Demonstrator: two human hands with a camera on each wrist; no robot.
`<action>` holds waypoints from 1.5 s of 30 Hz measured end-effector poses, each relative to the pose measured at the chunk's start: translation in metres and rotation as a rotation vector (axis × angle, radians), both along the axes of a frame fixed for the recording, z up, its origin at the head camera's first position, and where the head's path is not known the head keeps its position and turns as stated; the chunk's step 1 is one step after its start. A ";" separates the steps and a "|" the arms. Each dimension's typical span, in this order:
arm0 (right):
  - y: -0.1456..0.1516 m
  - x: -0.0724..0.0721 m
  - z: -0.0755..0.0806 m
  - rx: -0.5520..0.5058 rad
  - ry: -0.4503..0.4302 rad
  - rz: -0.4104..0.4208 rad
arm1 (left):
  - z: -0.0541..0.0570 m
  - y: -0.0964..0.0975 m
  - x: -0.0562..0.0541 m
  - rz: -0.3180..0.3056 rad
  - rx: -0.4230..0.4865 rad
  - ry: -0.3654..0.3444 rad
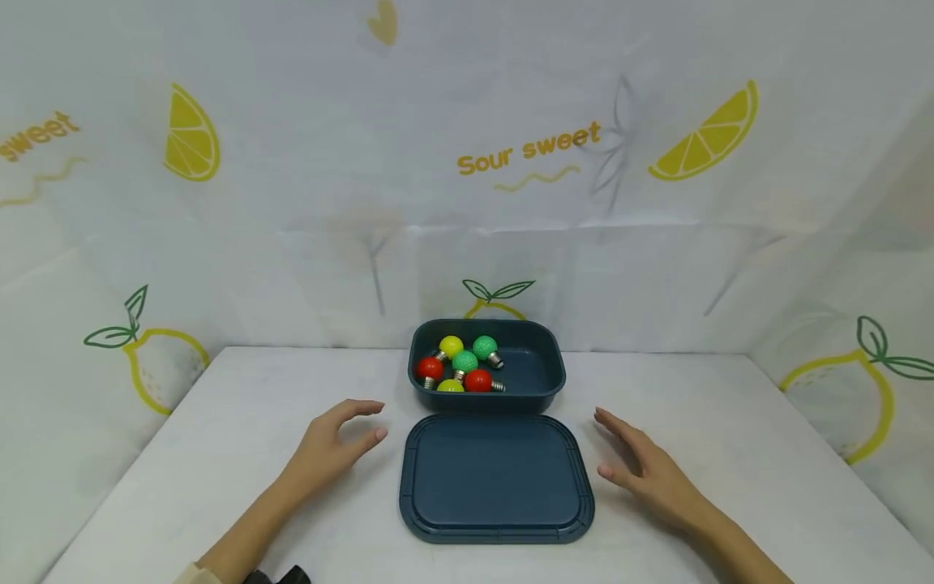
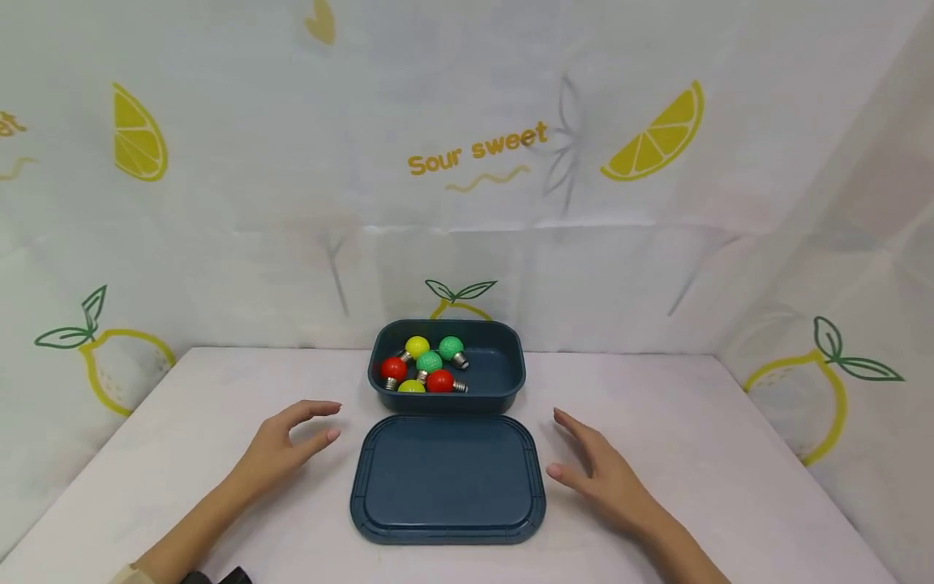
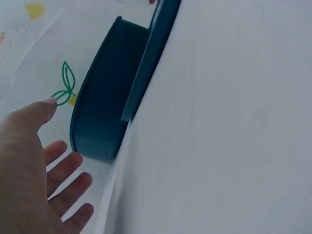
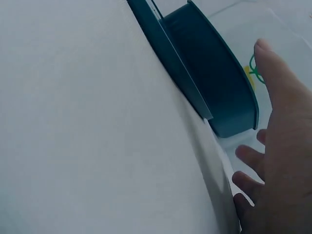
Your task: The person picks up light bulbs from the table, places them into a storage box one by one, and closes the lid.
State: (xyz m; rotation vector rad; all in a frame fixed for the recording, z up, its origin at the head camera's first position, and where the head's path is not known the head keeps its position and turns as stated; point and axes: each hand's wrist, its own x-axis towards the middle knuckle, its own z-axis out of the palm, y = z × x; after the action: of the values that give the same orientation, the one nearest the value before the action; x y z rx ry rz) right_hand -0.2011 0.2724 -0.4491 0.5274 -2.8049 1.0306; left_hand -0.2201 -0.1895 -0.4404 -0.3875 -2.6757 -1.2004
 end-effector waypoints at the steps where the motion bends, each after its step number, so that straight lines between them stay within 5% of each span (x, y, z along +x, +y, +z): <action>1: 0.002 0.002 -0.002 -0.005 0.018 0.025 | -0.004 -0.001 0.001 0.002 0.017 -0.020; 4: 0.005 0.003 -0.009 -0.013 0.087 0.099 | -0.012 -0.001 0.003 -0.015 0.020 -0.090; 7: 0.007 0.004 -0.015 0.048 0.164 0.130 | -0.017 -0.001 0.005 -0.074 -0.105 -0.130; 13: 0.006 0.003 -0.017 0.178 0.228 0.175 | -0.021 0.001 0.008 -0.225 -0.337 -0.060; 20: -0.005 0.005 -0.015 0.254 0.253 0.203 | -0.022 0.021 0.017 -0.316 -0.402 -0.011; 25: -0.012 0.007 -0.013 0.275 0.262 0.192 | -0.022 0.035 0.019 -0.302 -0.418 -0.023; 32: -0.014 0.010 -0.008 0.226 0.196 0.188 | -0.019 0.036 0.021 -0.285 -0.344 -0.059; 38: -0.013 0.014 -0.009 -0.071 0.149 0.288 | -0.017 0.032 0.032 -0.318 -0.126 -0.196; 45: -0.028 0.022 -0.010 -0.320 0.311 0.283 | -0.015 0.037 0.044 -0.371 -0.019 -0.131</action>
State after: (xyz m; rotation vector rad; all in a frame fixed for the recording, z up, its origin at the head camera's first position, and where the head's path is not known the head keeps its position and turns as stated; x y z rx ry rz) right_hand -0.1786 0.2441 -0.4594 0.9648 -2.2823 1.2878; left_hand -0.1757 -0.1526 -0.4552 -0.8686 -2.8100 -1.3362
